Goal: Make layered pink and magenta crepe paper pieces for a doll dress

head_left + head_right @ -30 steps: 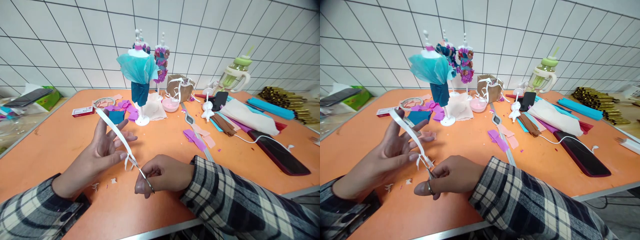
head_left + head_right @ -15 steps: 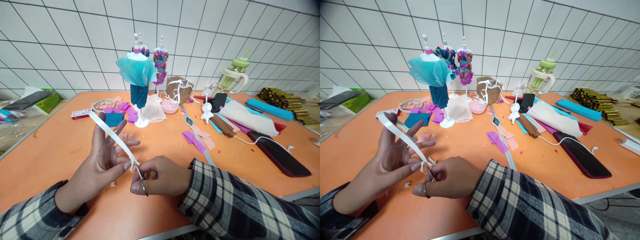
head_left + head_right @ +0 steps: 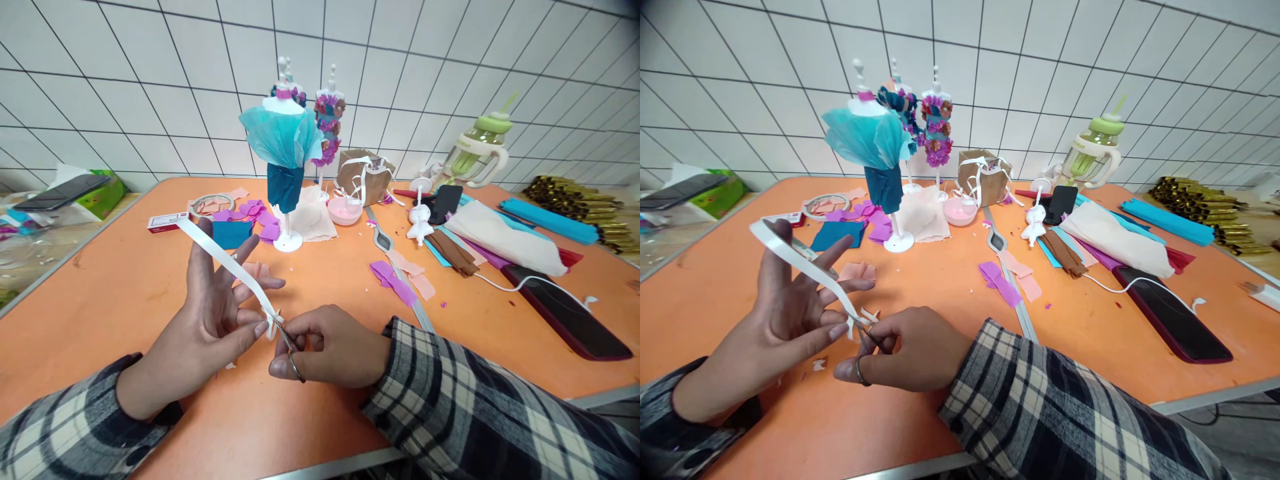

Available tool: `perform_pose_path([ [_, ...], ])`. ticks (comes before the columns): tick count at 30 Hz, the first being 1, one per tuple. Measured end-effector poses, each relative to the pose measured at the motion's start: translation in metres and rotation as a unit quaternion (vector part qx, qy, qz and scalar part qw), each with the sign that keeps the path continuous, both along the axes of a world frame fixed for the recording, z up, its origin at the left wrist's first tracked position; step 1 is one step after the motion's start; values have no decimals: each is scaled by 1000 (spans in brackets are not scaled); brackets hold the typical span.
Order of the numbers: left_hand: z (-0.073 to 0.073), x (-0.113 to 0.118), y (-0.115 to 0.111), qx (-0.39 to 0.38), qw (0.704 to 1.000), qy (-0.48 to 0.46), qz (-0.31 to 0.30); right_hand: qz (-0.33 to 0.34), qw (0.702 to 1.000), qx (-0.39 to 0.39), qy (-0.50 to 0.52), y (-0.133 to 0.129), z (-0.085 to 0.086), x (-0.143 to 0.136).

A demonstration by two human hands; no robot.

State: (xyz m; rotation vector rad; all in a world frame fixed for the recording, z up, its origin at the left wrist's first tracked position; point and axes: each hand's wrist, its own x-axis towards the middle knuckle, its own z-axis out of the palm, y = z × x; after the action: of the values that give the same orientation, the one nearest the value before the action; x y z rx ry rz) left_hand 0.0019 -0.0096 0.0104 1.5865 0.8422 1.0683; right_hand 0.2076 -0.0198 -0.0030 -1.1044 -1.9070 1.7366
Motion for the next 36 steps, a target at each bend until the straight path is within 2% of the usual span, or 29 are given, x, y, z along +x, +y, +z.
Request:
perform_pose_path([
  [14,-1,2,-4,4,1000,-1,19,-16,1000,-3,23,-3,4,-4],
  [22,-3,3,-6,27,999,-19,30,-24,999,36,20,-6,5,-5],
  [36,3,4,-3,1,999,-35,27,-52,998,42,17,-7,1,-9],
])
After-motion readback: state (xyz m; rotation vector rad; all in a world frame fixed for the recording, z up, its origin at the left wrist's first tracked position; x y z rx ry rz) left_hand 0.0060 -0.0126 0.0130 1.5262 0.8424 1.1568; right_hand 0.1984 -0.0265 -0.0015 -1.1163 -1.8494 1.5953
